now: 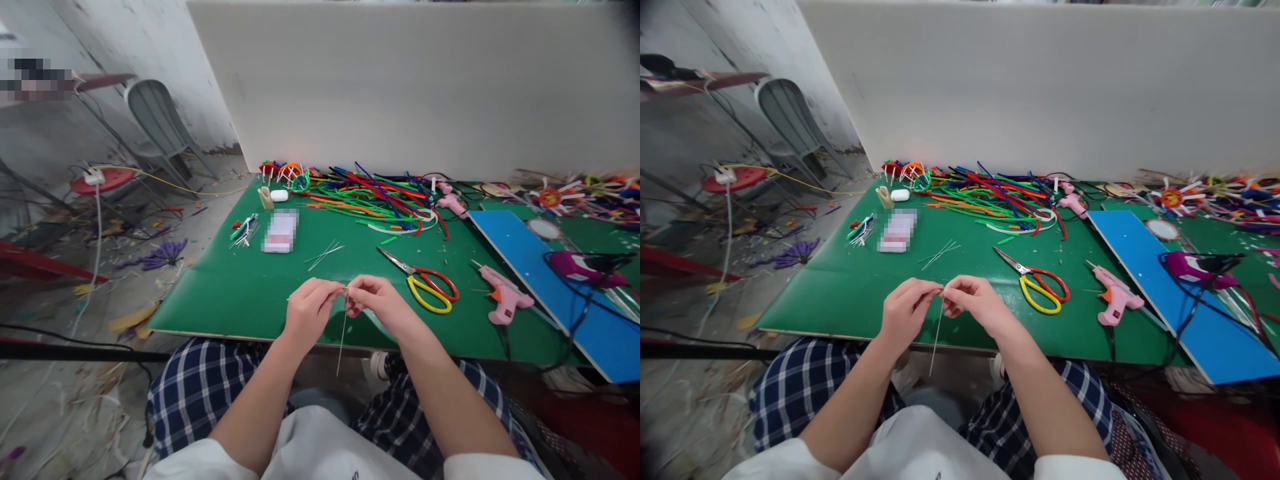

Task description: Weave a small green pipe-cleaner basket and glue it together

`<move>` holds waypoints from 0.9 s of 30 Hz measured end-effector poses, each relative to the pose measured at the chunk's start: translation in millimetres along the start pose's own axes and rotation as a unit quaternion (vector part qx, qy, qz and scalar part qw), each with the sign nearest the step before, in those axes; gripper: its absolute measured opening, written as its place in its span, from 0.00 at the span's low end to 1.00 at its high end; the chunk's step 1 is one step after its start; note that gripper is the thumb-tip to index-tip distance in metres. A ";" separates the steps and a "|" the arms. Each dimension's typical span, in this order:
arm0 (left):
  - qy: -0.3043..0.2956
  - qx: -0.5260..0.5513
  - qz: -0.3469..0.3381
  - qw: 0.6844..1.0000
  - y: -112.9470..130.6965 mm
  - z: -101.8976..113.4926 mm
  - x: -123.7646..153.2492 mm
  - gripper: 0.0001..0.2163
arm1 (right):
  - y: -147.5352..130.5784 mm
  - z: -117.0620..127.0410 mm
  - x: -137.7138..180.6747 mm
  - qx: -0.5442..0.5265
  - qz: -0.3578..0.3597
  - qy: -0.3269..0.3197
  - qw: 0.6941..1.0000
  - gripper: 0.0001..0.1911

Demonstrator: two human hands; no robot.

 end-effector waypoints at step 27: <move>-0.092 -0.297 0.188 0.931 -200.5 66.5 -72.9 0.15 | 7.2 72.0 11.7 0.005 -0.033 0.167 0.985 0.12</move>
Point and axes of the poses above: each hand's wrist, its own x-axis away from the middle knuckle, its own z-axis out of the back of the hand, y = z × x, the point moved 10 cm from there along -x, towards the middle knuckle, and after that the axes turned 15 degrees about -y, right-handed, at the moved point
